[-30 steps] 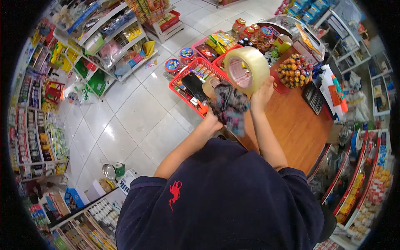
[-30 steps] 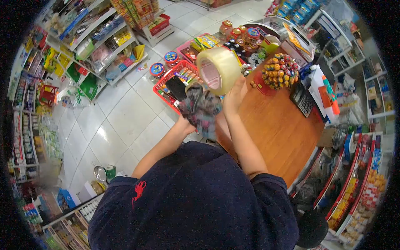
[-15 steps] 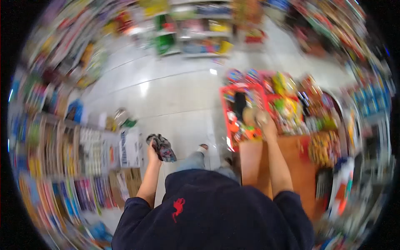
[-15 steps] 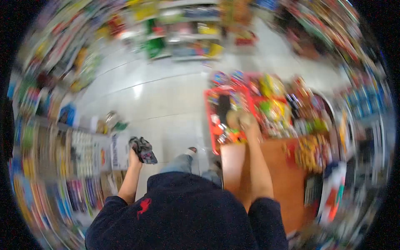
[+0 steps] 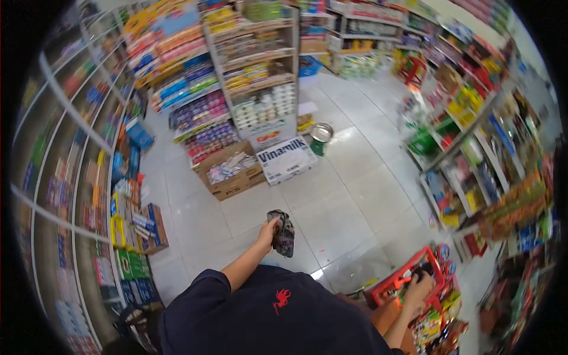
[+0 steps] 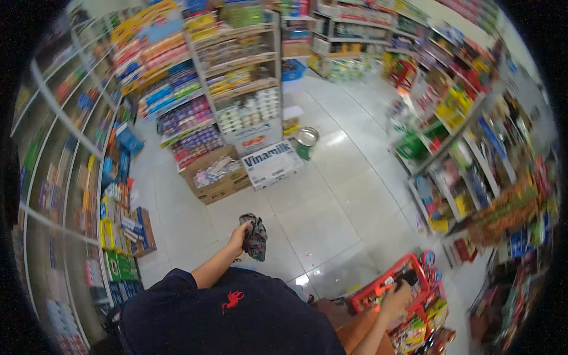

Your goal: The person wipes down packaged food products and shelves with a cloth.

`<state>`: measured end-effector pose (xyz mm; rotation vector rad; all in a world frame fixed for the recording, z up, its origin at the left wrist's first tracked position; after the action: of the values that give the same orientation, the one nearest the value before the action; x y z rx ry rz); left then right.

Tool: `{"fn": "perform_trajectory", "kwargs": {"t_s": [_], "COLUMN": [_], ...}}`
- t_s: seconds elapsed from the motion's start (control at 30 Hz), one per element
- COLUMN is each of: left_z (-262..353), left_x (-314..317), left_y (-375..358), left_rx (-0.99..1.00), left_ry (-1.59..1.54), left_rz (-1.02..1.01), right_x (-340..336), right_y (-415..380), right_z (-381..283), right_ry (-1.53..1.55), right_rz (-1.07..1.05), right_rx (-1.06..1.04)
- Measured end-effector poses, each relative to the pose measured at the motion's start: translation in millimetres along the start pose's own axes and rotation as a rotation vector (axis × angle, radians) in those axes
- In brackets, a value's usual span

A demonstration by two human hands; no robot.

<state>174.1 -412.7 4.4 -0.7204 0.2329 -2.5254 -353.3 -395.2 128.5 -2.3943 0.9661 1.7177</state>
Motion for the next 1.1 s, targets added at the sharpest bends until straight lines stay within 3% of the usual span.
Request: {"fn": "perform_trajectory", "kwargs": {"t_s": [0.1, 0.2, 0.27, 0.33, 0.43, 0.5, 0.53, 0.63, 0.7, 0.8, 0.9, 0.97, 1.1], "left_z": [57.7, 82.9, 114.2, 147.0, 185.5, 211.5, 226.6, 243.9, 252.1, 296.5, 349.4, 399.2, 514.0], "left_x": [-47.3, -135.0, -189.0, -230.3, -292.7, -329.0, -346.0, -400.4, -438.4, -474.7, -510.6, -532.3, -586.7], "left_y": [-23.6, -15.0, -22.6, -34.3, -61.7, -77.6, -85.4, -82.8, -70.6, -19.3, 56.9, 115.8, 176.1], "left_rx": [0.003, 0.119, 0.169, 0.258, 0.304, 0.393, 0.467, 0.469, 0.448, 0.334, 0.19, 0.29, 0.418], "left_ry": [-0.062, -0.15, -0.178, -0.215, -0.112, -0.058, 0.014, 0.111, 0.227, 0.542, 0.831, 0.858, 0.972], "left_rz": [0.051, 0.061, 0.183, 0.16, 0.287, 0.392, 0.463, 0.655, 0.76, 0.664, 0.546, 0.532, 0.542], "right_x": [67.3, 118.1, 136.5, 145.7, 145.4, 128.8, 135.4, 166.0, 193.7, 229.3, 267.0, 296.8, 305.4], "right_y": [-57.6, -171.4, -259.8, -343.2, -444.9, -495.8, -514.1, -563.9, -580.1, -581.7, -577.0, -575.3, -606.7], "right_z": [-163.4, -344.5, -444.4, -521.4, -604.6, -647.2, -661.6, -702.3, -729.5, -793.3, -858.5, -933.2, -1082.6], "right_ry": [0.445, 0.645, 0.759, 0.762, 0.694, 0.552, 0.527, 0.321, 0.243, 0.193, 0.183, 0.208, 0.425], "right_rz": [-0.483, -1.033, -1.408, -1.691, -1.953, -2.009, -2.038, -2.356, -2.329, -2.12, -2.224, -2.035, -1.868], "right_rx": [-0.214, -0.547, -0.468, -0.493, -0.637, -0.971, -0.995, -0.752, -0.84, -1.122, -0.904, -1.091, -1.116]}}
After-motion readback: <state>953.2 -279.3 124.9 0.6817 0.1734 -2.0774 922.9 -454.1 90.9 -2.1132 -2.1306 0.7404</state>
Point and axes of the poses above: each hand's wrist, its own y-axis towards the middle knuckle, its own x-axis out of the palm, z = x × y, the point moved 7 cm from there along y, towards the middle knuckle, and after that the axes turned 13 degrees about x, right-handed, at the moved point
